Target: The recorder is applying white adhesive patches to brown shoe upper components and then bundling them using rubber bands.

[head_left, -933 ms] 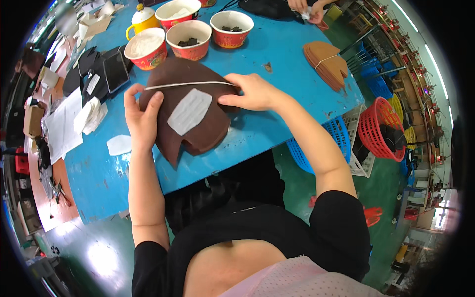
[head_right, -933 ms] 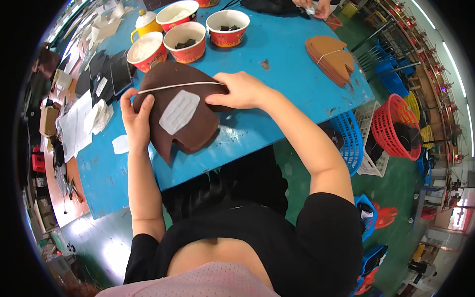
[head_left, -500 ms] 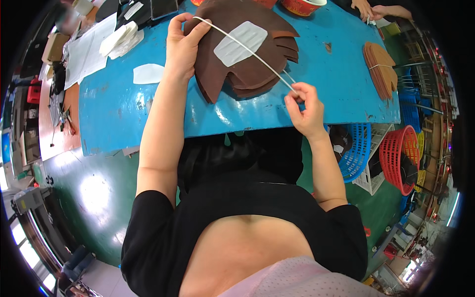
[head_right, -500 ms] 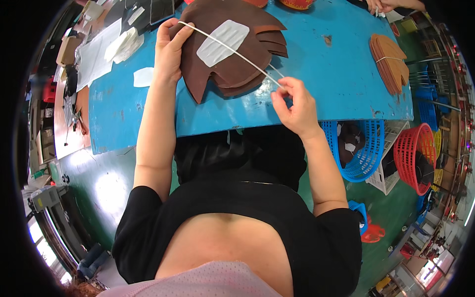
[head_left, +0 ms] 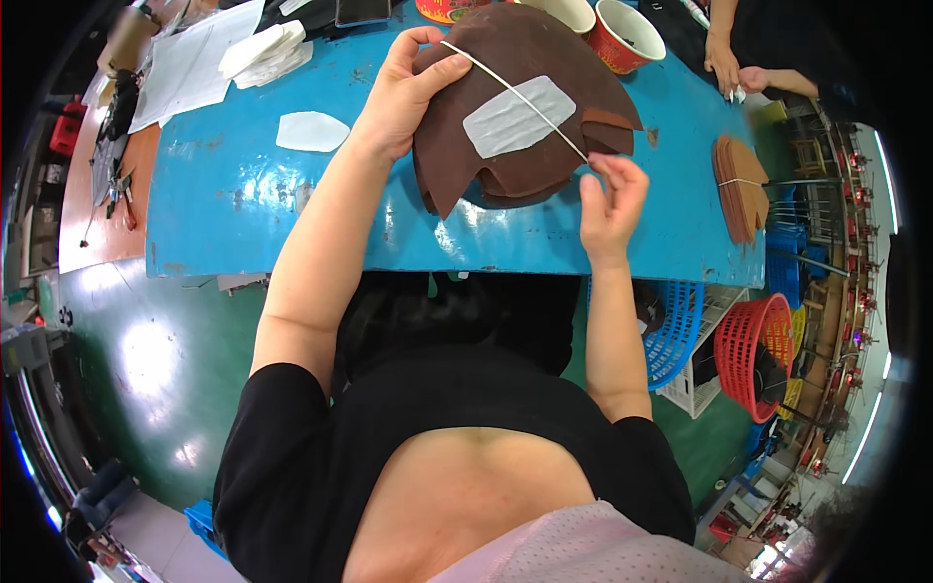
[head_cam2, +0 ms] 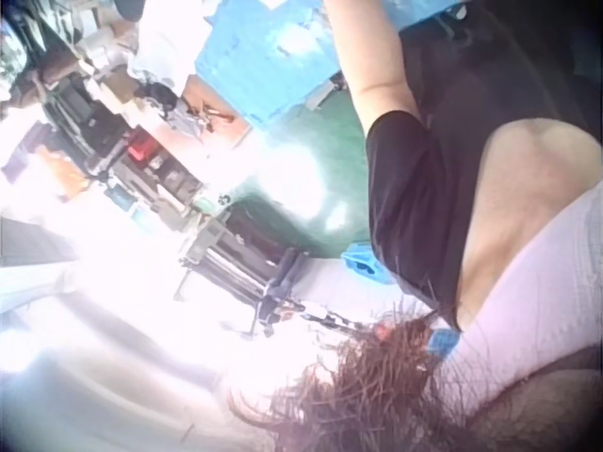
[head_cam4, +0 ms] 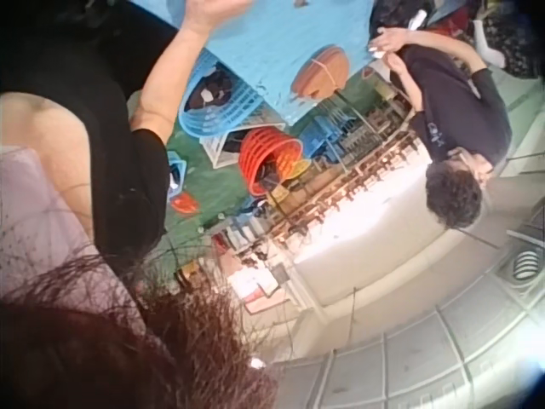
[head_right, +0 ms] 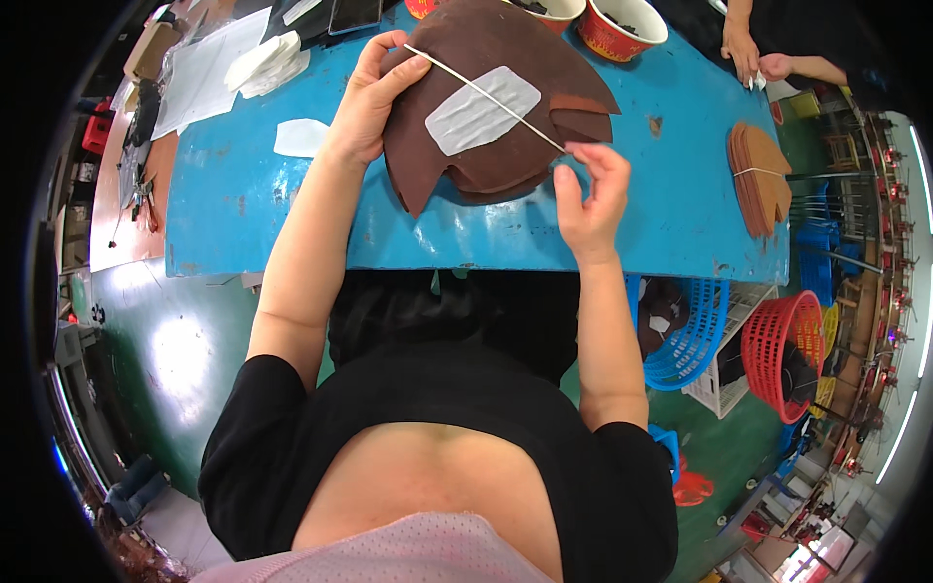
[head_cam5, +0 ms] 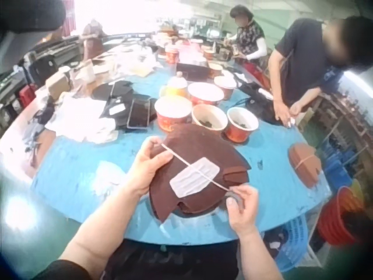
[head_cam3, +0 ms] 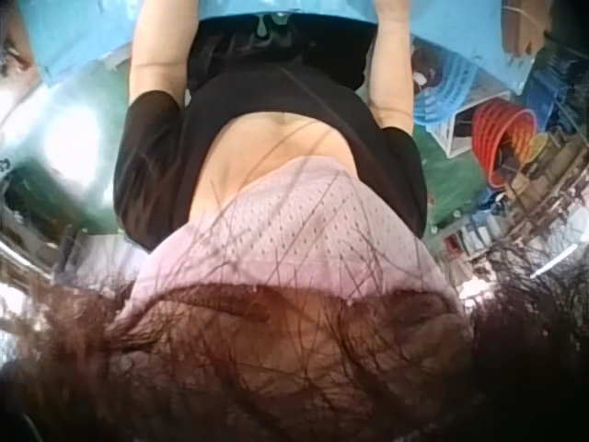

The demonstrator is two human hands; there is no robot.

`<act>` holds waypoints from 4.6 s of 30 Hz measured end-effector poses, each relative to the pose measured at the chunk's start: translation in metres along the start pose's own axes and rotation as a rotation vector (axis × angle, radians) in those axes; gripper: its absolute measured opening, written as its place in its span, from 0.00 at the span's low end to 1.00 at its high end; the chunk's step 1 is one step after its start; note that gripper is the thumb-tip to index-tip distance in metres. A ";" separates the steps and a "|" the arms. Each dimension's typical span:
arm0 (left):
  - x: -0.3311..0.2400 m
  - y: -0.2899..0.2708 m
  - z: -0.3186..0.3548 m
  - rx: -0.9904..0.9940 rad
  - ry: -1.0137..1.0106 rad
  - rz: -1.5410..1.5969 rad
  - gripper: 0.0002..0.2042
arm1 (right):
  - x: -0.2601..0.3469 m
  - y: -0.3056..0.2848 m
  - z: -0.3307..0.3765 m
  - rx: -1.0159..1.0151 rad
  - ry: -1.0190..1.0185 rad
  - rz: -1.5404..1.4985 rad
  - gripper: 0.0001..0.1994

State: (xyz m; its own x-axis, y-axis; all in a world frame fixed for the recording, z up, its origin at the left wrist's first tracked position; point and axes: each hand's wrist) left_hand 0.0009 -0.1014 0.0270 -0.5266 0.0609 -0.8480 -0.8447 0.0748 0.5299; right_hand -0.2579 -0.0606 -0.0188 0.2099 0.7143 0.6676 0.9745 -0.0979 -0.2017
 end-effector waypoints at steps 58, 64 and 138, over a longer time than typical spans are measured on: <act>0.000 -0.009 -0.015 -0.594 -0.013 -0.763 0.21 | -0.036 0.049 -0.080 0.396 0.272 0.233 0.15; 0.000 -0.012 -0.015 -0.556 0.003 -0.856 0.19 | -0.044 0.056 -0.089 0.392 -0.067 0.437 0.13; -0.027 -0.022 0.001 0.225 -0.050 -0.411 0.09 | -0.039 0.018 -0.099 0.421 0.595 -0.598 0.22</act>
State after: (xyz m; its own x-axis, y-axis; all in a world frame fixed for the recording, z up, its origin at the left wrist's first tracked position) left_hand 0.0337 -0.1040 0.0380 -0.1432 0.0282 -0.9893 -0.9376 0.3163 0.1447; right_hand -0.2408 -0.1587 0.0220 -0.1968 0.0826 0.9770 0.8492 0.5124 0.1278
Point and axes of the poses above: each hand's wrist, its own z-axis away from the middle knuckle, its own y-axis out of the palm, x = y × z, and after that the axes turned 8 degrees about -y, right-handed
